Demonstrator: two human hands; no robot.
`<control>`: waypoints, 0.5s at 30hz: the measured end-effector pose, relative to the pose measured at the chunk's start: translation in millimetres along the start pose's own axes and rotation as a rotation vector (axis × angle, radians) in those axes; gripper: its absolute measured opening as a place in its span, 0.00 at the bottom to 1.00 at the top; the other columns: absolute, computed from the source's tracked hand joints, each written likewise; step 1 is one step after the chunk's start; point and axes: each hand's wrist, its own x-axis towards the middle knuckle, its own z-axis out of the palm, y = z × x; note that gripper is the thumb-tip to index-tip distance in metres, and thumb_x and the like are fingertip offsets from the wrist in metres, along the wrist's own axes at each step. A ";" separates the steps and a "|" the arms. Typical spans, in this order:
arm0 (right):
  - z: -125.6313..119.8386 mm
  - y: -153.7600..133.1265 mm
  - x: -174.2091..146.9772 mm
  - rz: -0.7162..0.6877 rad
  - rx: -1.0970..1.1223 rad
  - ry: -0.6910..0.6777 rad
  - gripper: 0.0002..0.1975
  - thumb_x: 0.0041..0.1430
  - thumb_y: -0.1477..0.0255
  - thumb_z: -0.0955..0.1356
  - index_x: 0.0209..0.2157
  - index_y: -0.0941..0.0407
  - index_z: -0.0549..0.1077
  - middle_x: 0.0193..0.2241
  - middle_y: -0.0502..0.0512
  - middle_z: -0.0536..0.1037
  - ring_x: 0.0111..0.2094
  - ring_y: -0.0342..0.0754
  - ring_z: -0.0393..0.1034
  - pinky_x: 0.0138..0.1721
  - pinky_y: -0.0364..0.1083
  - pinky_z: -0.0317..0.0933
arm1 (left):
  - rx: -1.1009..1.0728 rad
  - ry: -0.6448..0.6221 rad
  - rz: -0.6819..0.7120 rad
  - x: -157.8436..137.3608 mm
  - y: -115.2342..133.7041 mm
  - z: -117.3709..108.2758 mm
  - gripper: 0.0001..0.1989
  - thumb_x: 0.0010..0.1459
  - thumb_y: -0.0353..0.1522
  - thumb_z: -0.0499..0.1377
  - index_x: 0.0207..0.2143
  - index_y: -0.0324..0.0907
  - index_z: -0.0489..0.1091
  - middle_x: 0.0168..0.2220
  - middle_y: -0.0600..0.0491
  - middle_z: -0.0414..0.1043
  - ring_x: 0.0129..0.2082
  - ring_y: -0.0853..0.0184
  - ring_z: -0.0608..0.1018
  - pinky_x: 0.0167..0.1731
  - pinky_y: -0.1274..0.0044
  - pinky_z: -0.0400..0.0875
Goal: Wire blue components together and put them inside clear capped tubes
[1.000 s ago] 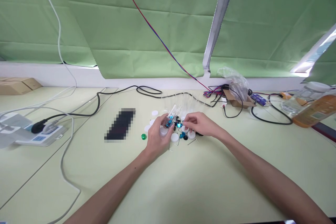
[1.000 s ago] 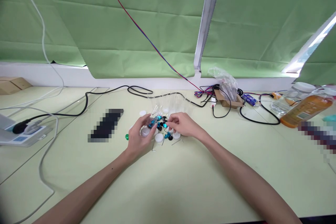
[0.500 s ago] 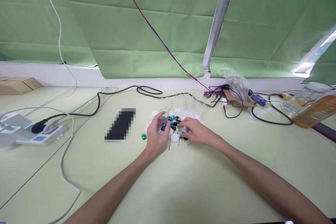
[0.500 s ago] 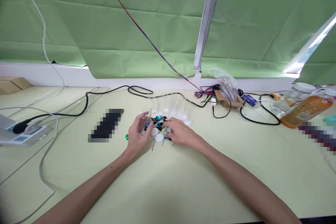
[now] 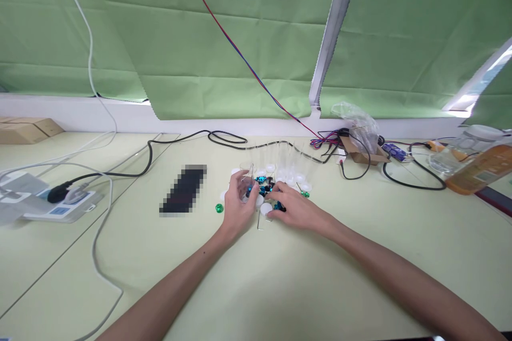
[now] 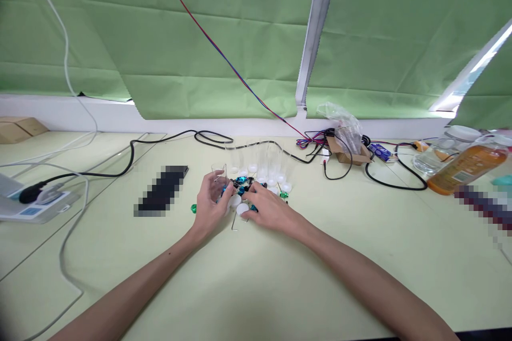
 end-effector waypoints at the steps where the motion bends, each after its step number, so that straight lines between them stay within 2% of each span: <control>1: 1.1 -0.7 0.0 -0.002 -0.007 -0.003 0.15 0.60 0.65 0.68 0.48 0.52 0.72 0.44 0.57 0.67 0.39 0.51 0.70 0.39 0.48 0.63 | -0.008 -0.006 -0.013 0.3 -0.1 0.0 0.19 0.60 0.36 0.58 0.51 0.45 0.59 0.37 0.52 0.70 0.36 0.67 0.77 0.40 0.72 0.72; 10: 6.9 -5.1 -0.5 -0.020 -0.075 -0.003 0.15 0.60 0.63 0.68 0.46 0.55 0.72 0.43 0.57 0.67 0.37 0.50 0.69 0.36 0.47 0.62 | -0.026 -0.033 -0.046 2.4 -3.2 -0.5 0.17 0.58 0.36 0.59 0.49 0.44 0.60 0.36 0.51 0.71 0.38 0.66 0.76 0.41 0.72 0.71; 15: 9.4 -4.4 -0.9 -0.035 -0.115 0.006 0.13 0.61 0.65 0.68 0.45 0.56 0.72 0.42 0.57 0.67 0.36 0.50 0.69 0.36 0.47 0.62 | -0.007 -0.045 -0.063 2.4 -1.4 -1.1 0.16 0.58 0.35 0.59 0.48 0.45 0.61 0.37 0.52 0.71 0.39 0.67 0.75 0.42 0.73 0.70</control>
